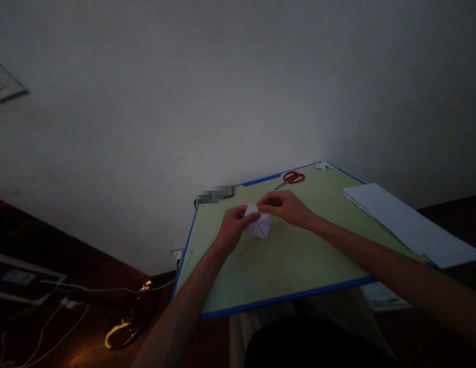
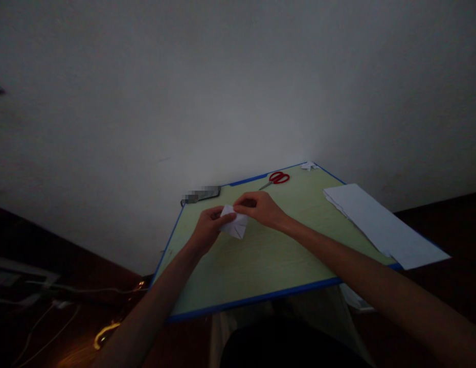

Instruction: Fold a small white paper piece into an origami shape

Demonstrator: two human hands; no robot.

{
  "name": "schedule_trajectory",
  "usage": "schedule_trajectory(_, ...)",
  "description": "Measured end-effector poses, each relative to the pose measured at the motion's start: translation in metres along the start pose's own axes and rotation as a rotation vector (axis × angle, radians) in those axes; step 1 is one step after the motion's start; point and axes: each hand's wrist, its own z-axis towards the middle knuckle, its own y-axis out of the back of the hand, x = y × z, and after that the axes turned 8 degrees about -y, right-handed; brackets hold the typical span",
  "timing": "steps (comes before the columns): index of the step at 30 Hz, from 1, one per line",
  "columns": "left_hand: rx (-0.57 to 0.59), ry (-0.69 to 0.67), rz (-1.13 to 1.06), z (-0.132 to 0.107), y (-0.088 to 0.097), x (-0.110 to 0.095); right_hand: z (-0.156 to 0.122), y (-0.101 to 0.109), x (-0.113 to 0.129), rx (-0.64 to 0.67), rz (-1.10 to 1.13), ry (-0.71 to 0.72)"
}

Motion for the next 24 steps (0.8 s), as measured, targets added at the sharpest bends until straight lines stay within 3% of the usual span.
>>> schedule_trajectory(11, 0.037, 0.001, 0.075, -0.0030, -0.0006, -0.0046, -0.0006, -0.0001, 0.0000, -0.003, -0.093, 0.014)
schedule_trajectory(19, 0.133, -0.012, 0.063, -0.0038, -0.0018, -0.0080, 0.0027, 0.0051, -0.0041, 0.000, -0.060, -0.040)
schedule_trajectory(24, 0.102, 0.000, 0.088, -0.0045, -0.0037, -0.0082, 0.0041, 0.0050, -0.0046, 0.014, -0.053, -0.043)
